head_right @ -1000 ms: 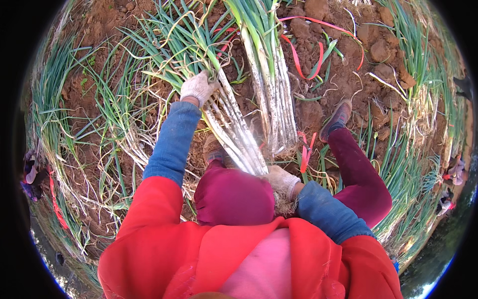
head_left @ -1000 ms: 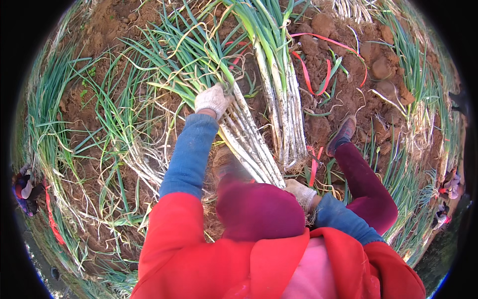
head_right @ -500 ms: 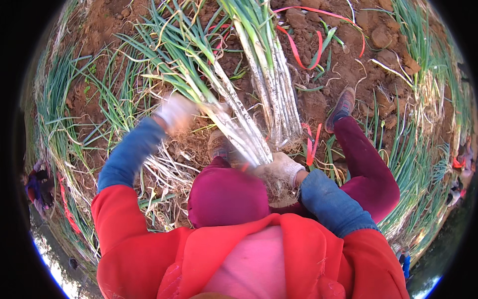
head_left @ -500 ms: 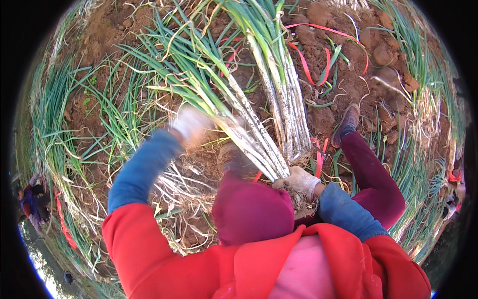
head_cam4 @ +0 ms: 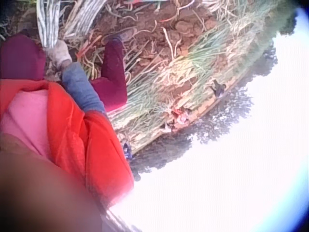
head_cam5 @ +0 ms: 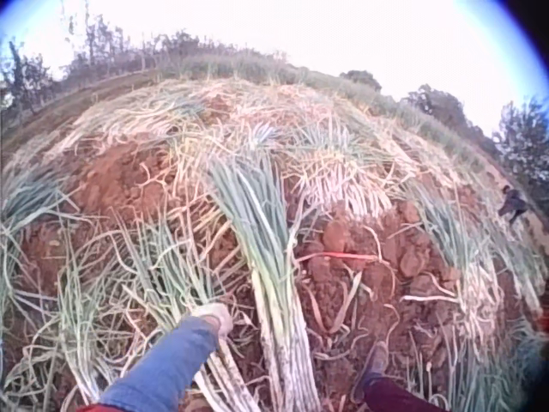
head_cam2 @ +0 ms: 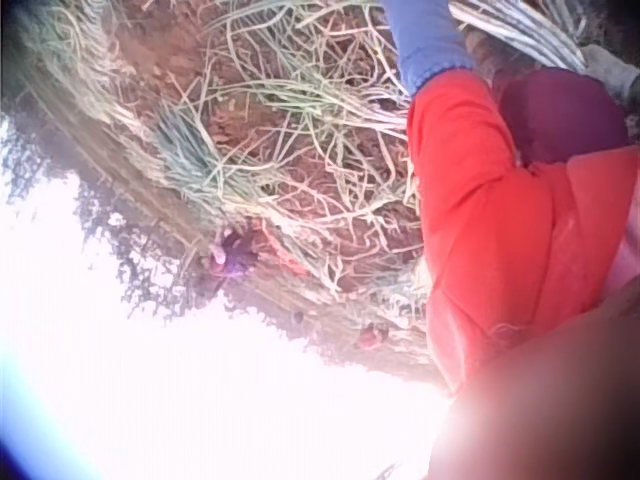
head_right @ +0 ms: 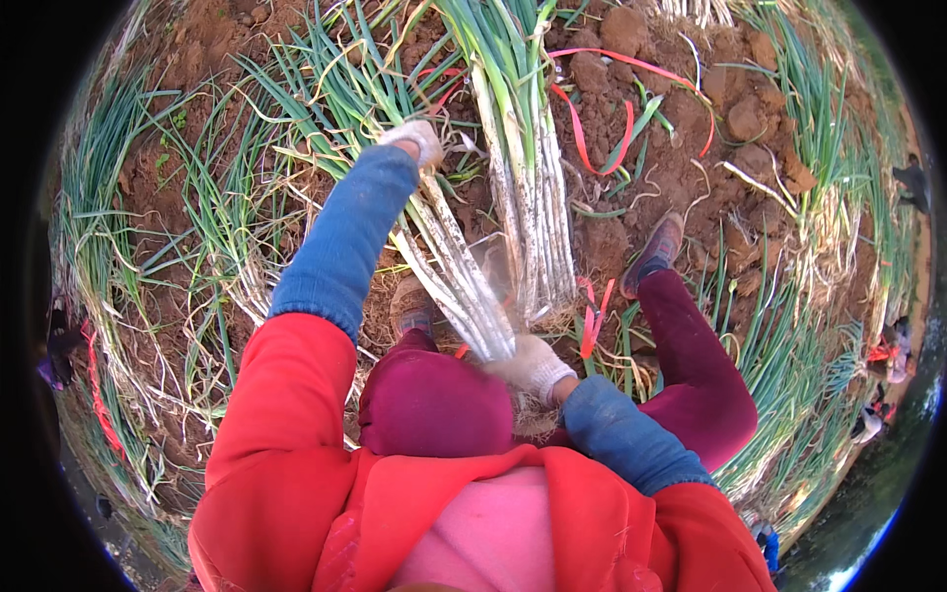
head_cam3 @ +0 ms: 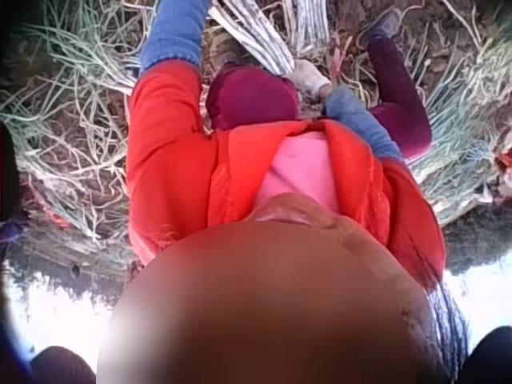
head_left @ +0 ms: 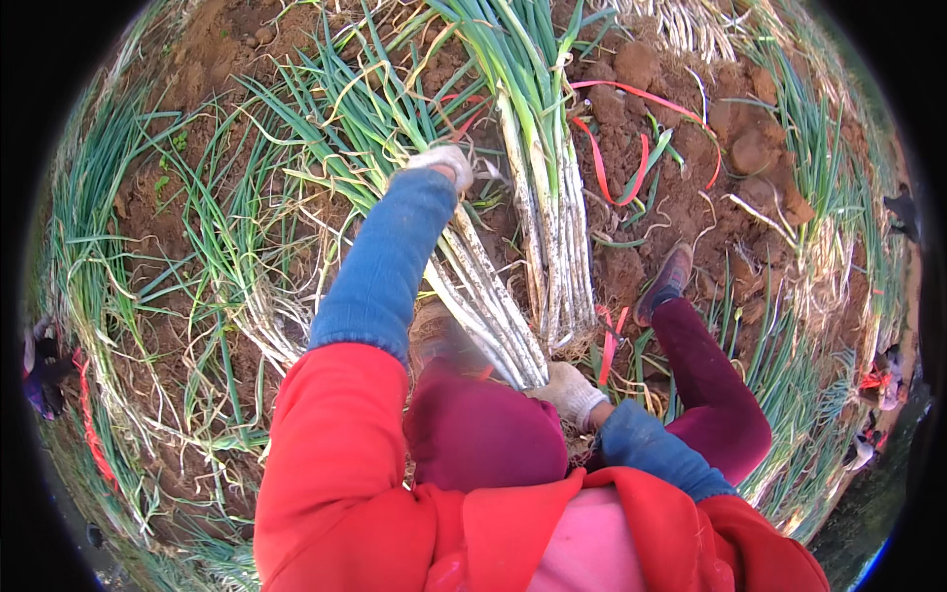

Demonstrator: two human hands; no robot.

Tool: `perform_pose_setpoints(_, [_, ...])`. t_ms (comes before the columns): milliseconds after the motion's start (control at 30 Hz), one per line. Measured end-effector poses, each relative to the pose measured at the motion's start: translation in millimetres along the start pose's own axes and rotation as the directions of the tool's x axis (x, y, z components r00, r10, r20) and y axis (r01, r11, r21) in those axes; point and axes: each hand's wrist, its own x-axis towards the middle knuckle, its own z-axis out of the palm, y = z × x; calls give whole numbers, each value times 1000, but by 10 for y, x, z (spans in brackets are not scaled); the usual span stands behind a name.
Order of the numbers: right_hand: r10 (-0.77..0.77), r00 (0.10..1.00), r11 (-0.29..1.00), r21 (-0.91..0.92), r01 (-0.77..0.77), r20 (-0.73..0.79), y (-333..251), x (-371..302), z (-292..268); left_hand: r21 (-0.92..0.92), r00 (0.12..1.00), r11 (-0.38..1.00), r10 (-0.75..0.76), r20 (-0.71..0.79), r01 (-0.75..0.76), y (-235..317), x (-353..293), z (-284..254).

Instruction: The person gathers green onions from the ground, aligns them into bundles, and secures them with red ties. The person repeats this process multiple times, creating several neat bundles of onions.

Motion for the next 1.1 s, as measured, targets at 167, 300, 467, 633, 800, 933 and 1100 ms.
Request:
perform_pose_setpoints(167, [157,987,982,-101,-157,-7,-259,-14,-118,-286,781,812,575,245,-508,218,-1052,849])
perform_pose_setpoints(300, [17,1000,1000,3,-17,8,-290,-8,-180,24,811,859,474,342,-511,-293,-1474,1215])
perform_pose_setpoints(467, [18,1000,998,-55,-18,11,-327,-53,-140,-136,614,828,-503,-608,544,-2696,-1767,79])
perform_pose_setpoints(633, [44,998,998,-50,-42,49,-535,-146,-93,294,725,679,-684,-79,672,-3044,-1956,409])
perform_pose_setpoints(800, [27,992,999,-38,-22,126,-449,-166,-144,-324,978,945,21,208,49,-1937,-1483,1262])
perform_pose_setpoints(933, [-15,960,974,221,-48,278,-97,-58,-142,-857,773,420,633,41,-299,-937,-1092,2149])
perform_pose_setpoints(1100, [-86,953,955,298,-4,290,232,-130,-75,-811,907,-579,291,-304,-86,-444,-904,2471])
